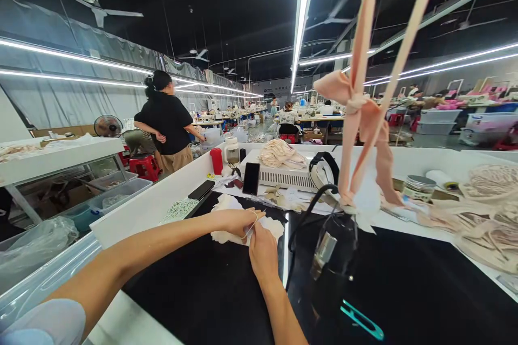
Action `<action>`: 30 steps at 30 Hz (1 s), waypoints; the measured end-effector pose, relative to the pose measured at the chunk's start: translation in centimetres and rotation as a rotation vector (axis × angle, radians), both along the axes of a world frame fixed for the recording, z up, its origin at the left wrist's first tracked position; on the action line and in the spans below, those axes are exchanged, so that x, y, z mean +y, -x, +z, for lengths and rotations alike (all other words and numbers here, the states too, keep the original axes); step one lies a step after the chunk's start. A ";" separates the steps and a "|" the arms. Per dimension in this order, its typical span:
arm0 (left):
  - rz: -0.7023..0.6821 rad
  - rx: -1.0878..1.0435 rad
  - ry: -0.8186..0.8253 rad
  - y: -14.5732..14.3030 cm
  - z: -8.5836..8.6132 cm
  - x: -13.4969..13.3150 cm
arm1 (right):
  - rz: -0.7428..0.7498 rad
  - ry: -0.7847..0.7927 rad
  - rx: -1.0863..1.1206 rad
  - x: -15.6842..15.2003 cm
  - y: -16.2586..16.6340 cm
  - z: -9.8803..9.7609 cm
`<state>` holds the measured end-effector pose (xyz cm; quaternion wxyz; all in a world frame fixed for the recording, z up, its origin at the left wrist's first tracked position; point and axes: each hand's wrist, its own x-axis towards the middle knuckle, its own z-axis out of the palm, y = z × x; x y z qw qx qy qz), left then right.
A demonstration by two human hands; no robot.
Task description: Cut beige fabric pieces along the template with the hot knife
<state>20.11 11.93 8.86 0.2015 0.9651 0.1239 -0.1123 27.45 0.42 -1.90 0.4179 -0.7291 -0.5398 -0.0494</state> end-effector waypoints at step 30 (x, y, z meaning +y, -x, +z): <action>0.122 0.030 -0.399 -0.8 -4.2 -0.4 | 0.026 -0.157 0.594 -0.6 -0.3 1.1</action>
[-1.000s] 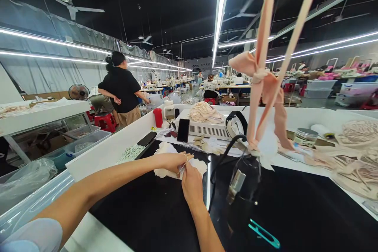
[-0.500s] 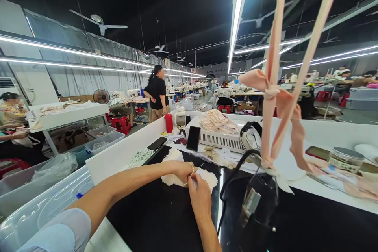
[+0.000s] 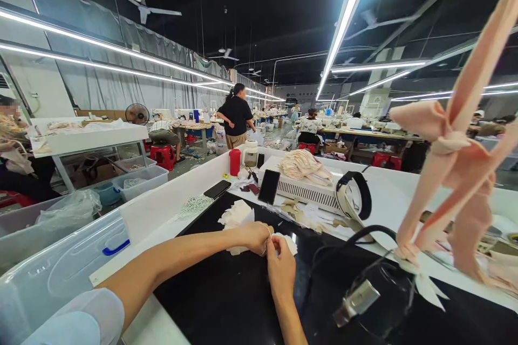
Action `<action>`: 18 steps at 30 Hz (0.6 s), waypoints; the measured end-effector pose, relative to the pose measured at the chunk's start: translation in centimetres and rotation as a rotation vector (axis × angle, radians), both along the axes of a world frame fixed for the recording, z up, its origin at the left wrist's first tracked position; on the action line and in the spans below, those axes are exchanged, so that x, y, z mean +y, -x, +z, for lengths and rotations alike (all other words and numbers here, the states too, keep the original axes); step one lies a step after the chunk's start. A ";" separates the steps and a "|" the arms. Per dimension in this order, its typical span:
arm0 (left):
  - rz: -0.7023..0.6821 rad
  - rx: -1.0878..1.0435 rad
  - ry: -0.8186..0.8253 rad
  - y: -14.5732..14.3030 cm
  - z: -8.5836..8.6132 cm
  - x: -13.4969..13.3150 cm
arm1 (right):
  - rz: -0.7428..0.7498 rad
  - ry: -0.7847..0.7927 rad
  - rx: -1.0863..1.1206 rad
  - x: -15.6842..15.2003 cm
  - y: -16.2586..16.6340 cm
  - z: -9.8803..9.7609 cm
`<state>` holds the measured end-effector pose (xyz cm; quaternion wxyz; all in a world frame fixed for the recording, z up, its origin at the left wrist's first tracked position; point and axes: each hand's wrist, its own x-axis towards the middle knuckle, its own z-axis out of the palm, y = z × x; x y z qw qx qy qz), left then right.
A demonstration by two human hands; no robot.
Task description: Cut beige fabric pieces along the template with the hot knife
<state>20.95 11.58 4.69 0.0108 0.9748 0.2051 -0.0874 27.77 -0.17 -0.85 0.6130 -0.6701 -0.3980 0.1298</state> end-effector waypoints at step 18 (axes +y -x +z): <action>0.039 -0.201 0.082 2.4 0.2 -1.6 | -0.028 0.022 0.621 0.0 0.2 -0.3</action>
